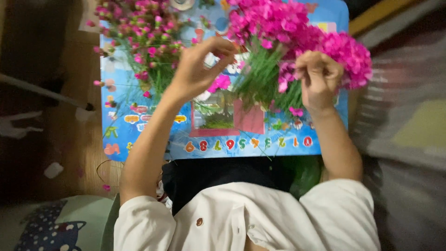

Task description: The person is selecting individual flower stems from piles on a table and arranging them into small bouquets.

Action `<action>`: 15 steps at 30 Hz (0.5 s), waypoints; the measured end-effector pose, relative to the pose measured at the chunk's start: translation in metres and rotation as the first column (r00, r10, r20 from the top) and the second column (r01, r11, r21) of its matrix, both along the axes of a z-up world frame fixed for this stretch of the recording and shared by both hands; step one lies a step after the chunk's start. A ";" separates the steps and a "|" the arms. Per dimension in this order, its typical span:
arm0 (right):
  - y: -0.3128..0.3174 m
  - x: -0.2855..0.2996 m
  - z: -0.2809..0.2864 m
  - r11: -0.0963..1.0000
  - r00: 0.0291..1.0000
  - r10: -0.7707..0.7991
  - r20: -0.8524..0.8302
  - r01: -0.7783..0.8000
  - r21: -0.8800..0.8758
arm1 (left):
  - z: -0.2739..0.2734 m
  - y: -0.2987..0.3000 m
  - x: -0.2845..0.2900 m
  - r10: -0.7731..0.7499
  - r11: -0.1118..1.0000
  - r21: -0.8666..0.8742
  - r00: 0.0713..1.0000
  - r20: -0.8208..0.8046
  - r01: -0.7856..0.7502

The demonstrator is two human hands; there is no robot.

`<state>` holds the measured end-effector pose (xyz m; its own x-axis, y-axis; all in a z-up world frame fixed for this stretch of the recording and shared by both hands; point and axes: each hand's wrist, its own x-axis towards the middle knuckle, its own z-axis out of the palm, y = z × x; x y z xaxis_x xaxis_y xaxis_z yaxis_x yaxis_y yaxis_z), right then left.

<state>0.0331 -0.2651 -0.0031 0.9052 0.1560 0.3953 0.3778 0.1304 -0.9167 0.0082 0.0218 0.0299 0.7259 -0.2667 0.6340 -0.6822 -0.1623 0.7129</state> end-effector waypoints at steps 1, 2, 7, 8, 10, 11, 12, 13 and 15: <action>0.001 -0.001 -0.002 1.000 1.000 -0.022 0.002 0.022 -0.007 | -0.001 0.000 0.001 -0.022 1.000 -0.007 1.000 0.002 0.022; 0.003 -0.003 -0.003 1.000 1.000 0.000 0.006 0.000 0.022 | -0.001 0.001 0.001 0.015 0.998 0.056 0.999 0.033 -0.017; 0.013 -0.005 -0.010 1.000 1.000 -0.009 -0.001 0.009 0.007 | 0.008 0.010 -0.009 0.078 0.977 0.193 0.994 0.079 -0.092; 0.016 -0.008 -0.009 1.000 1.000 0.004 -0.001 -0.004 0.014 | 0.007 0.013 -0.012 0.110 0.955 0.258 0.982 0.151 -0.147; 0.020 -0.011 -0.007 1.000 1.000 0.017 0.003 -0.017 0.027 | 0.008 0.017 -0.019 0.135 0.924 0.321 0.964 0.228 -0.205; 0.021 -0.016 -0.006 0.999 0.998 0.049 0.032 -0.049 0.012 | 0.009 0.019 -0.024 0.120 0.931 0.304 0.955 0.271 -0.203; 0.021 -0.019 -0.005 0.997 0.995 0.081 0.061 -0.081 -0.004 | 0.010 0.020 -0.028 0.106 0.937 0.286 0.944 0.312 -0.200; 0.021 -0.019 -0.009 0.997 0.996 0.074 0.058 -0.074 0.004 | 0.004 0.022 -0.030 0.097 0.937 0.293 0.946 0.309 -0.192; 0.021 -0.018 -0.013 0.990 0.981 0.140 0.137 -0.134 -0.048 | -0.005 0.026 -0.032 0.178 0.914 0.284 0.913 0.366 -0.291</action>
